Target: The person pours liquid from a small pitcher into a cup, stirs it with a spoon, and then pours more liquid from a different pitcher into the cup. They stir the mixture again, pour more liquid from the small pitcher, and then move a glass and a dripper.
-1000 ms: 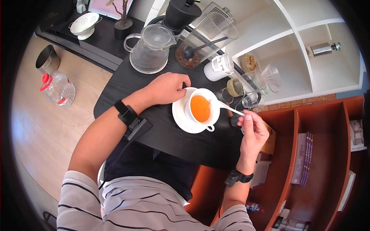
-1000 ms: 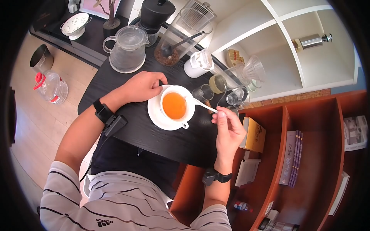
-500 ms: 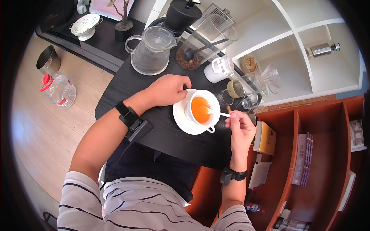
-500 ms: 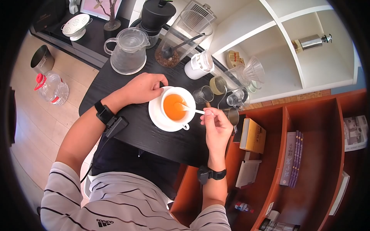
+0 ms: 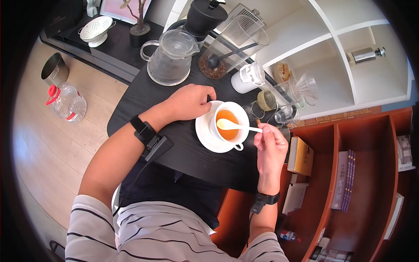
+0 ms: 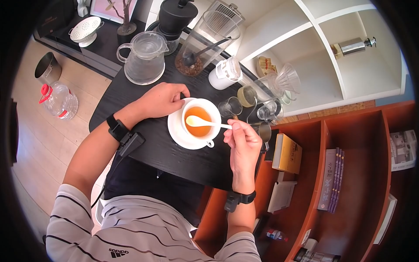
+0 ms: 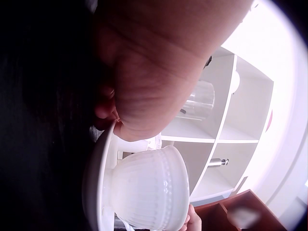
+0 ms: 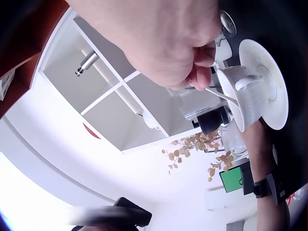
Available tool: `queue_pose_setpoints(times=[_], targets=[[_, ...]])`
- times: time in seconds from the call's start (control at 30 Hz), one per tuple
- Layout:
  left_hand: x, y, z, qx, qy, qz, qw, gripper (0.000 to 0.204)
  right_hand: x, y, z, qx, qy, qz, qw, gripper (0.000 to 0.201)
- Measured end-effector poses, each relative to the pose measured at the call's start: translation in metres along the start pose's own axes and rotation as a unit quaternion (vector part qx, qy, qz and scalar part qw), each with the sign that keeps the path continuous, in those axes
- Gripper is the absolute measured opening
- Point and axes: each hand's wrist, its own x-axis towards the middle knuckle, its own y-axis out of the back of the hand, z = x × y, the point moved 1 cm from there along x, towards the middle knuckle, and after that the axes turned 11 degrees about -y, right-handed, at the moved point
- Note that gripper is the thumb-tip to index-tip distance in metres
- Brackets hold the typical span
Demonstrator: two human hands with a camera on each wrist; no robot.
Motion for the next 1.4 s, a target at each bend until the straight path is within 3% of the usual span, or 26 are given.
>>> queue_pose_setpoints(times=[0.27, 0.37, 0.43, 0.57, 0.83, 1.0, 1.1, 1.4], targets=[[-0.001, -0.001, -0.001, -0.006, -0.002, 0.004, 1.000, 0.025, 0.006, -0.014, -0.016, -0.027, 0.057, 0.044, 0.997, 0.021], [0.000, 0.000, -0.001, -0.007, -0.002, 0.001, 1.000, 0.025, 0.000, -0.017, -0.025, -0.089, 0.088, 0.079, 0.989, 0.021], [-0.001, 0.000, -0.001, -0.009, -0.001, 0.001, 1.000, 0.024, -0.006, -0.016, -0.026, -0.159, 0.164, 0.121, 0.966, 0.017], [-0.001, 0.000, -0.001, -0.004, -0.011, 0.002, 1.000, 0.023, -0.018, -0.006, -0.027, -0.249, 0.218, 0.110, 0.937, 0.012], [-0.001, 0.000, 0.001, -0.013, -0.002, 0.004, 1.000, 0.021, -0.015, -0.006, -0.011, -0.242, 0.186, 0.087, 0.948, 0.013], [0.000, -0.001, -0.001, -0.011, -0.008, 0.006, 1.000, 0.022, -0.002, 0.002, 0.008, -0.097, 0.053, 0.027, 0.994, 0.020], [-0.001, -0.001, -0.002, -0.009, -0.009, 0.008, 1.000, 0.023, 0.005, 0.006, 0.021, -0.033, 0.004, 0.010, 0.999, 0.021], [0.000, -0.001, -0.002, -0.005, -0.010, 0.004, 1.000, 0.025, 0.003, 0.010, 0.022, 0.047, -0.032, -0.021, 0.998, 0.022]])
